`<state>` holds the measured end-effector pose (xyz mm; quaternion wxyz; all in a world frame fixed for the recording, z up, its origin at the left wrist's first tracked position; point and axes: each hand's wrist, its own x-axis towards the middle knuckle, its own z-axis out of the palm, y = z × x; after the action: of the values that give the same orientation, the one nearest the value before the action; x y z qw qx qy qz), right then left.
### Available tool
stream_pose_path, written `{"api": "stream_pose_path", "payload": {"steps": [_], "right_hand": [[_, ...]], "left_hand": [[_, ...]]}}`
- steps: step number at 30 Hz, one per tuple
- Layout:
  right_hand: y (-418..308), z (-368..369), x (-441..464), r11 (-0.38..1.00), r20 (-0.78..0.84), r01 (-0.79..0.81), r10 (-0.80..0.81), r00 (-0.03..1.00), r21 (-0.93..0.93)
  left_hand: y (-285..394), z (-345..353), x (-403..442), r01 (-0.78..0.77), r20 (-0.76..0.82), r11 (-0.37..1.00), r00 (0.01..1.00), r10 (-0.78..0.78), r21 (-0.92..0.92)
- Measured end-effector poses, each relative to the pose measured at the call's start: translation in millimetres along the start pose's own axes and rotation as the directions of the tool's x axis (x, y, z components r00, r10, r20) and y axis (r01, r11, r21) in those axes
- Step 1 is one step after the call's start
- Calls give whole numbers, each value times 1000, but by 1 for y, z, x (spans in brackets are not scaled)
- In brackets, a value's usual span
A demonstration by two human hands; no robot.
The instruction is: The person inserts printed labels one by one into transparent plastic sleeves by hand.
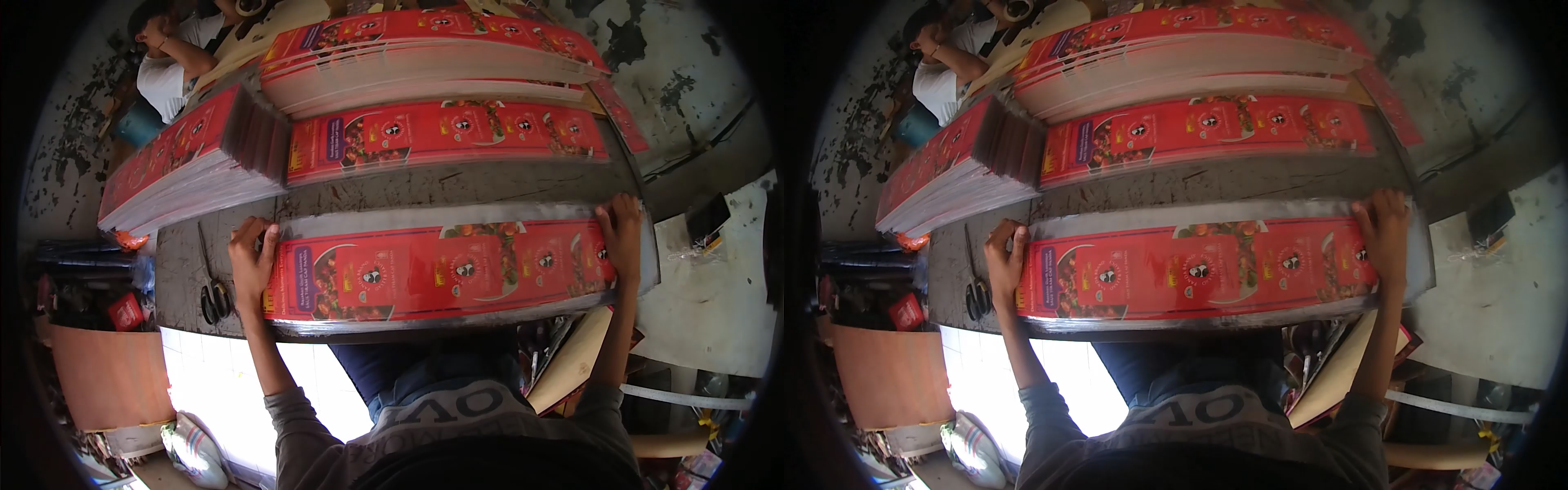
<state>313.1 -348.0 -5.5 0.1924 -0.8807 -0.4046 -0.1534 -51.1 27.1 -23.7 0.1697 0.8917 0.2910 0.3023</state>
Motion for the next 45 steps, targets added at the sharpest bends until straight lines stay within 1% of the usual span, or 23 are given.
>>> {"api": "stream_pose_path", "payload": {"steps": [1,2,3,4,5,6,7,9,10,12,13,15,19,21,22,24,26,28,31,33,40,43,45], "right_hand": [[-1,-1,1,999,24,-9,8,1000,37],[-1,-2,1,999,19,-7,6,1000,34],[-1,-1,1,997,-11,26,-25,1000,74],[-1,-1,0,992,-37,58,-54,998,114],[-1,-1,1,992,-30,59,-56,998,111],[-3,-3,1,986,-16,40,-38,999,164],[-3,-4,1,976,1,20,-21,1000,217],[-2,-5,1,973,7,26,-29,1000,228],[-2,-5,1,970,7,31,-34,999,240],[-3,-5,2,965,2,9,-10,1000,264],[-3,-5,2,958,-2,-16,17,1000,287],[0,-2,1,953,-9,-31,35,999,301],[3,1,1,949,7,-77,79,997,304],[3,1,2,951,13,-84,84,996,296],[3,1,2,953,19,-88,86,996,289],[4,2,1,955,12,-79,79,997,286],[4,0,1,957,2,-69,71,997,282],[1,-1,2,954,41,-98,90,995,283],[2,-1,2,956,46,-111,102,994,273],[1,-2,2,956,42,-111,103,994,270],[-1,-3,0,958,33,-112,107,994,263],[2,-2,0,954,37,-110,104,994,279],[0,-2,0,952,33,-109,103,994,285]], "left_hand": [[0,0,1,-2,-1,1000,1000,2,-4],[1,-1,1,18,12,999,1000,-17,-49],[2,-2,2,38,23,995,999,-36,-94],[3,-3,2,39,20,995,999,-37,-96],[2,-2,3,56,56,985,997,-47,-166],[2,-3,3,71,86,970,995,-52,-233],[2,-4,2,75,86,969,995,-56,-234],[3,-6,0,93,105,949,992,-64,-300],[2,-6,0,92,102,949,993,-64,-300],[-2,-3,0,60,84,939,996,-34,-339],[-2,-3,0,57,80,939,996,-31,-338],[-2,-2,-1,105,114,941,991,-72,-322],[-2,-1,-2,100,115,950,991,-69,-294],[-4,-1,-3,148,128,949,985,-116,-280],[-3,-1,-3,148,129,948,985,-115,-281],[2,-3,-1,206,173,942,971,-164,-266],[6,-5,0,216,187,945,967,-172,-245],[7,-5,1,229,204,948,961,-185,-219],[6,-6,1,217,193,959,964,-182,-183],[3,-5,-1,222,191,967,962,-197,-125],[-2,-4,-7,231,143,962,967,-211,-145],[3,-4,-7,210,94,968,976,-198,-136],[9,-10,-4,151,3,985,988,-152,-85]]}}
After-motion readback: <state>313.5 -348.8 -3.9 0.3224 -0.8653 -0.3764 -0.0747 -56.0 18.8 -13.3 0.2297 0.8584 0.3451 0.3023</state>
